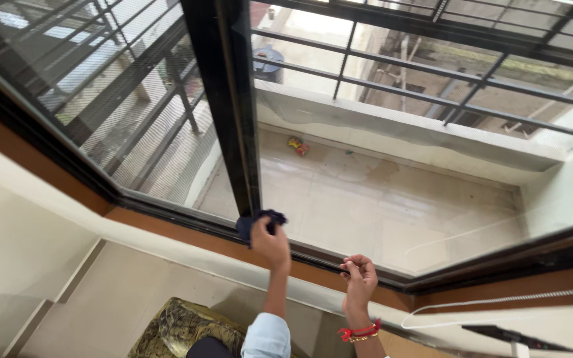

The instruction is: The person wipes the inside and outside of a glass window pane with a cloth, moving it in circular and vertical strokes to clean the surface.

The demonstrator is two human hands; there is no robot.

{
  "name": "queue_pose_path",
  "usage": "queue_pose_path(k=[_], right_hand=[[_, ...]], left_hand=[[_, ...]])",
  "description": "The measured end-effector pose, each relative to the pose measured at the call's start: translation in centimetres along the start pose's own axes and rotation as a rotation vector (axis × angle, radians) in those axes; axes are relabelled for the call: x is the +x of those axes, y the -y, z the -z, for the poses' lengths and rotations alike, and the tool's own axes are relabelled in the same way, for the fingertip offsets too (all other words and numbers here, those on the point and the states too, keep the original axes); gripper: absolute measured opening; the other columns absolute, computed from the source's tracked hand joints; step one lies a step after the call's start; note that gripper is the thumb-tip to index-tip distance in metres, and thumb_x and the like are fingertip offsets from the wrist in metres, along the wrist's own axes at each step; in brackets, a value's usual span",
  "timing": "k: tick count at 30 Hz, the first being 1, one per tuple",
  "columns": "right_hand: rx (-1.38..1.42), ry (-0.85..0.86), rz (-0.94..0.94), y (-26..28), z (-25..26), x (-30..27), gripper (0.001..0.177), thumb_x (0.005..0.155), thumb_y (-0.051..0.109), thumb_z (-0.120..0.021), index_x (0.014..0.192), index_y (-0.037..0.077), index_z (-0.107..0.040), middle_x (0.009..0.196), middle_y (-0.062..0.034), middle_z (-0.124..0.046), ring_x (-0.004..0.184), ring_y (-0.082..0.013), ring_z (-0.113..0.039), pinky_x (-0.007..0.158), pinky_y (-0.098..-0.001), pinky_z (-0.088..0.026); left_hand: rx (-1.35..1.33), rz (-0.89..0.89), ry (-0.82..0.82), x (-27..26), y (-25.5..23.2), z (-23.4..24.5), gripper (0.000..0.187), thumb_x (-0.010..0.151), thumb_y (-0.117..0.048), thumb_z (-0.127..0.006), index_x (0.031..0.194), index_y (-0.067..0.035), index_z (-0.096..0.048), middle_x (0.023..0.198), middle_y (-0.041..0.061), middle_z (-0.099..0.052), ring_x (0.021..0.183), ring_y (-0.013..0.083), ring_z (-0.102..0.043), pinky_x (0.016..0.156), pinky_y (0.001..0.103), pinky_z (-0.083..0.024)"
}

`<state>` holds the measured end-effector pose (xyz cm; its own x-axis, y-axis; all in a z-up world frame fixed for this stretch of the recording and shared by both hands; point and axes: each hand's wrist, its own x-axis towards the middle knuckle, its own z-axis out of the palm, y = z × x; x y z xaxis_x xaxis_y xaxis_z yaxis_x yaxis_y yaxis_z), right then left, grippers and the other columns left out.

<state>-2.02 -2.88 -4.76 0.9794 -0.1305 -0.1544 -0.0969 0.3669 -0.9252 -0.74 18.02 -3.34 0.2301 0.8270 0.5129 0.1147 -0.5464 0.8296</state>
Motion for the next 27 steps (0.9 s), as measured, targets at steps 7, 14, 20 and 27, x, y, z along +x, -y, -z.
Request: queue_pose_path(k=[7, 14, 20, 27], right_hand=[[0.022, 0.074, -0.053, -0.4, -2.4, -1.1, 0.012, 0.093, 0.002, -0.064, 0.101, 0.01, -0.065, 0.094, -0.002, -0.068, 0.083, -0.0117, -0.066, 0.068, -0.0266, -0.051], [0.024, 0.019, -0.067, -0.7, -1.8, -0.6, 0.013, 0.092, 0.001, -0.064, 0.102, 0.01, -0.064, 0.095, -0.0016, -0.068, 0.083, -0.0122, -0.065, 0.069, -0.0274, -0.052], [0.067, 0.12, -0.018, -1.7, -2.5, -1.1, 0.019, 0.093, 0.001, -0.064, 0.11, 0.008, -0.064, 0.099, -0.0023, -0.067, 0.085, -0.0119, -0.065, 0.069, -0.0267, -0.053], [-0.243, 0.427, 0.255, -1.9, -4.9, -3.2, 0.039, 0.088, 0.001, -0.065, 0.127, 0.008, -0.06, 0.111, -0.003, -0.065, 0.084, -0.0112, -0.068, 0.065, -0.0276, -0.056]], left_hand=[[-0.009, 0.103, 0.05, 1.9, 1.5, 1.3, 0.023, 0.075, -0.002, -0.076, 0.097, 0.0, -0.069, 0.097, 0.016, -0.072, 0.091, 0.0359, -0.07, 0.084, 0.044, -0.056], [0.117, 0.161, -0.012, 2.7, 3.2, 0.6, 0.023, 0.075, -0.006, -0.079, 0.094, 0.002, -0.068, 0.095, 0.018, -0.071, 0.089, 0.039, -0.068, 0.078, 0.047, -0.054], [0.082, 0.235, 0.059, -1.2, 1.1, -1.4, 0.022, 0.072, -0.005, -0.076, 0.092, 0.0, -0.068, 0.097, 0.018, -0.072, 0.092, 0.0369, -0.07, 0.083, 0.043, -0.056], [0.018, 0.303, 0.087, 0.3, 3.2, -0.9, 0.025, 0.066, -0.01, -0.083, 0.086, -0.003, -0.069, 0.089, 0.015, -0.072, 0.087, 0.0351, -0.069, 0.081, 0.044, -0.055]])
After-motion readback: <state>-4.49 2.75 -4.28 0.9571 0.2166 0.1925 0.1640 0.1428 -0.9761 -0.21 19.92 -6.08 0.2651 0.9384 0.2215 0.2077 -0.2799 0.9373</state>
